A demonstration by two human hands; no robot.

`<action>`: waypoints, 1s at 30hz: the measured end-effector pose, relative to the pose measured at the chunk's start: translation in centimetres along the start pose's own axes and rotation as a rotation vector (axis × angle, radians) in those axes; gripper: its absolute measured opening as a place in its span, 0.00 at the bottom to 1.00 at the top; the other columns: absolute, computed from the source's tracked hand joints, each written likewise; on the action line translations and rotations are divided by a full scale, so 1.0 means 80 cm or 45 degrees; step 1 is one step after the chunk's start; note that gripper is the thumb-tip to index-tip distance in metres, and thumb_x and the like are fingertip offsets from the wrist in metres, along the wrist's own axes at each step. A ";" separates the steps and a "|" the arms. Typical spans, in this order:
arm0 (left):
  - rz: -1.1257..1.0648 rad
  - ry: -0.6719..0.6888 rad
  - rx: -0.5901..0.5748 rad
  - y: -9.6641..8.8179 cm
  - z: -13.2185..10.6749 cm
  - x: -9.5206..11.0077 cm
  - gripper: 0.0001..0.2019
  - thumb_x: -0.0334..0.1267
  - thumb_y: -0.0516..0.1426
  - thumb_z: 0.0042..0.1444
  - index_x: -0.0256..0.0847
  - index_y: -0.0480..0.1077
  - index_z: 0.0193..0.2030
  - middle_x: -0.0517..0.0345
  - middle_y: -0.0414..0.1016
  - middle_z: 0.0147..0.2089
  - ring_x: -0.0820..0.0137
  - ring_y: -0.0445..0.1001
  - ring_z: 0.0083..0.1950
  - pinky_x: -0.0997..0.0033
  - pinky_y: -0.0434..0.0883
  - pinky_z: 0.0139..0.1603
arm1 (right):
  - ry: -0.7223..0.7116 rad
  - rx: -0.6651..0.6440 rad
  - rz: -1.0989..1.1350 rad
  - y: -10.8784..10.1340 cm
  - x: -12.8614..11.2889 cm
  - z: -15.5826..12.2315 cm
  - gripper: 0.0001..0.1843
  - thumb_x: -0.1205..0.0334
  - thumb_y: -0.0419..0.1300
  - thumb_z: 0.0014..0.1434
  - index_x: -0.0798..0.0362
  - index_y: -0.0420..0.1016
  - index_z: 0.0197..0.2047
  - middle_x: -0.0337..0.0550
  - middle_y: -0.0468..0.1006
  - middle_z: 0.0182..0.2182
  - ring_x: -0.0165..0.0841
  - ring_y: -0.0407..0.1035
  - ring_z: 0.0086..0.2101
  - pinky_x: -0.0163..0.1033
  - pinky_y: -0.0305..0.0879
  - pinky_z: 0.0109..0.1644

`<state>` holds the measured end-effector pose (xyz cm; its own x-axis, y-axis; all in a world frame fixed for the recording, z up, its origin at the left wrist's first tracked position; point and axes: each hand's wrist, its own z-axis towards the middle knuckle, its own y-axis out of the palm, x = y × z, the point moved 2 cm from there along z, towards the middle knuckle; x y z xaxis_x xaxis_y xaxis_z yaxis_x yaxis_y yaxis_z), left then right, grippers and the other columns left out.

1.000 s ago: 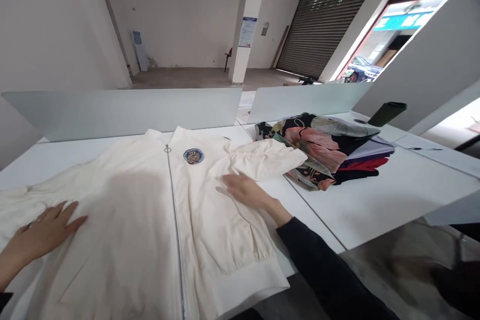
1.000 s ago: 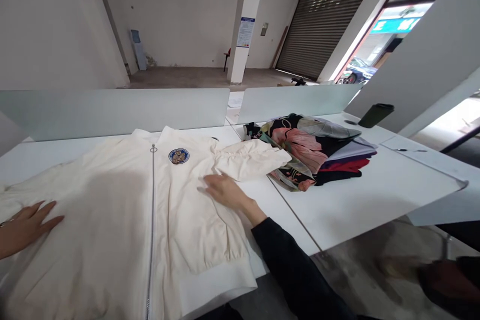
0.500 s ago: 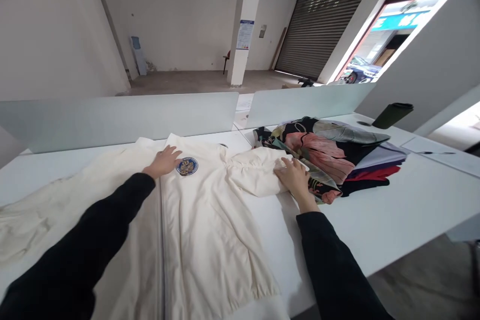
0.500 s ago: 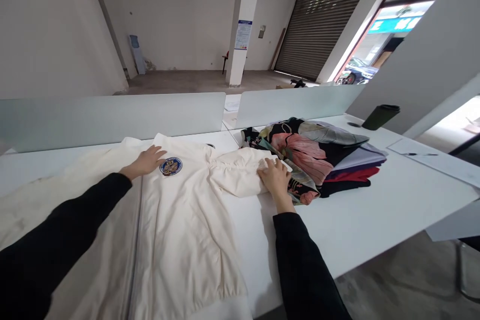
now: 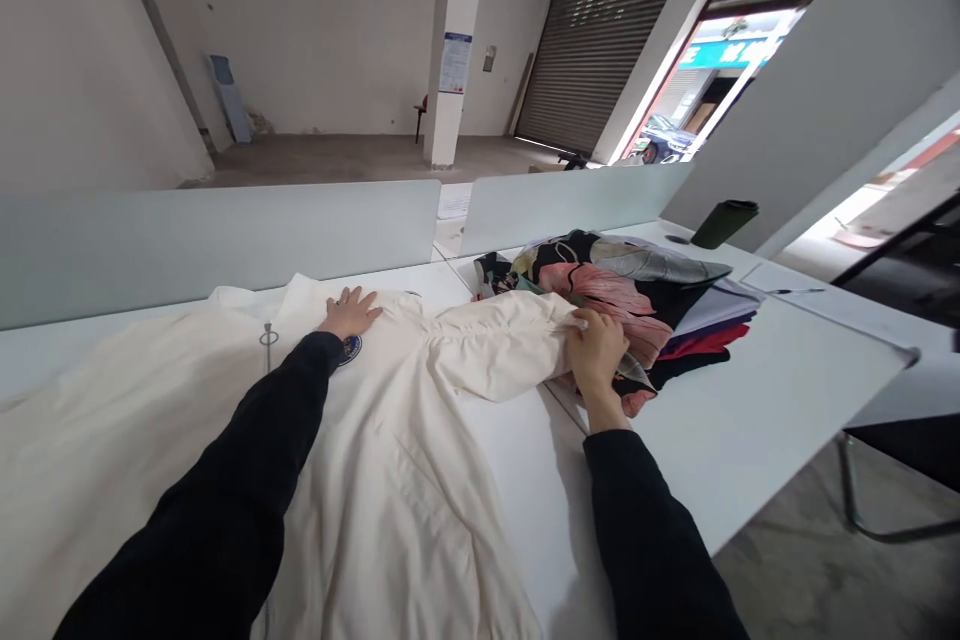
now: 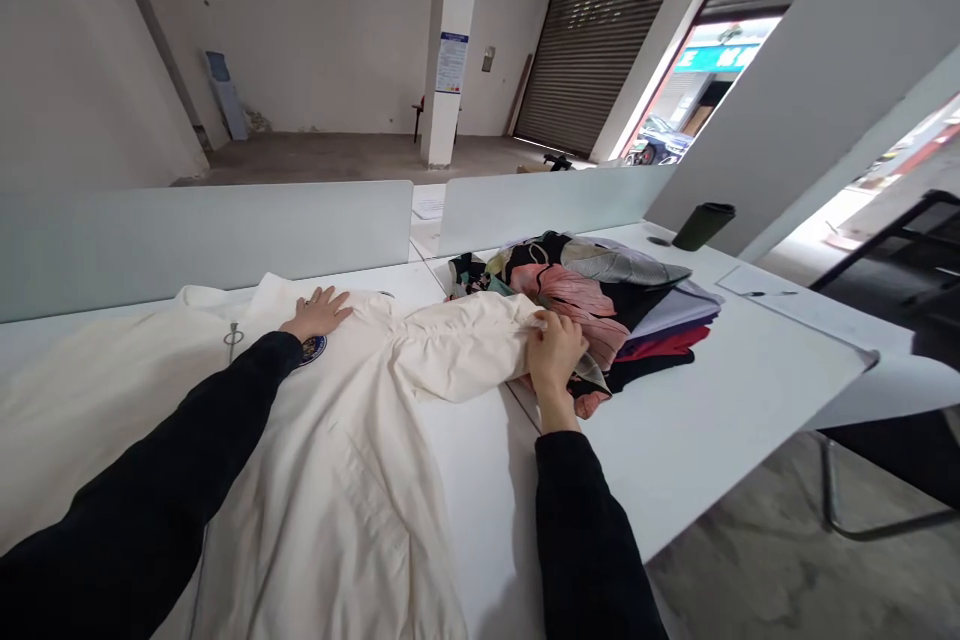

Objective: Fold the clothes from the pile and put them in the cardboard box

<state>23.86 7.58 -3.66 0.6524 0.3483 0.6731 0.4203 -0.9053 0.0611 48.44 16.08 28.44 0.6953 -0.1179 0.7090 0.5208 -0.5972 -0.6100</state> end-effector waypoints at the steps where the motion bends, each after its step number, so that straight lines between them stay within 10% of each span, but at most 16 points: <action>1: -0.010 -0.003 0.015 -0.001 -0.001 0.000 0.32 0.55 0.37 0.64 0.47 0.49 0.72 0.48 0.40 0.76 0.50 0.37 0.75 0.37 0.42 0.68 | -0.002 0.041 0.024 0.000 0.001 0.000 0.21 0.67 0.48 0.57 0.57 0.75 0.50 0.57 0.74 0.46 0.48 0.63 0.47 0.50 0.58 0.48; 9: -0.076 0.079 0.209 -0.012 -0.059 0.057 0.30 0.49 0.34 0.66 0.40 0.48 0.71 0.46 0.39 0.76 0.52 0.32 0.75 0.39 0.41 0.69 | 0.007 0.072 0.184 0.013 0.009 -0.011 0.25 0.53 0.45 0.65 0.58 0.76 0.52 0.60 0.67 0.56 0.51 0.61 0.51 0.54 0.60 0.51; 17: -0.097 0.289 0.052 0.034 -0.150 0.154 0.35 0.60 0.40 0.62 0.46 0.48 0.72 0.41 0.42 0.75 0.42 0.40 0.73 0.33 0.42 0.66 | 0.054 -0.155 -0.040 0.014 0.014 -0.013 0.29 0.52 0.54 0.60 0.62 0.70 0.59 0.65 0.72 0.48 0.53 0.66 0.48 0.53 0.62 0.49; 30: -0.185 0.303 0.086 0.029 -0.165 0.153 0.34 0.59 0.39 0.63 0.46 0.48 0.71 0.42 0.41 0.75 0.46 0.37 0.74 0.37 0.42 0.68 | -0.003 0.078 -0.004 -0.022 -0.007 -0.022 0.23 0.61 0.49 0.60 0.56 0.74 0.54 0.59 0.74 0.48 0.49 0.65 0.47 0.51 0.61 0.47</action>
<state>24.49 6.55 14.40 0.4197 0.3990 0.8153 0.5444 -0.8293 0.1256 46.27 15.81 29.79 0.6946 -0.1141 0.7103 0.5526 -0.5476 -0.6283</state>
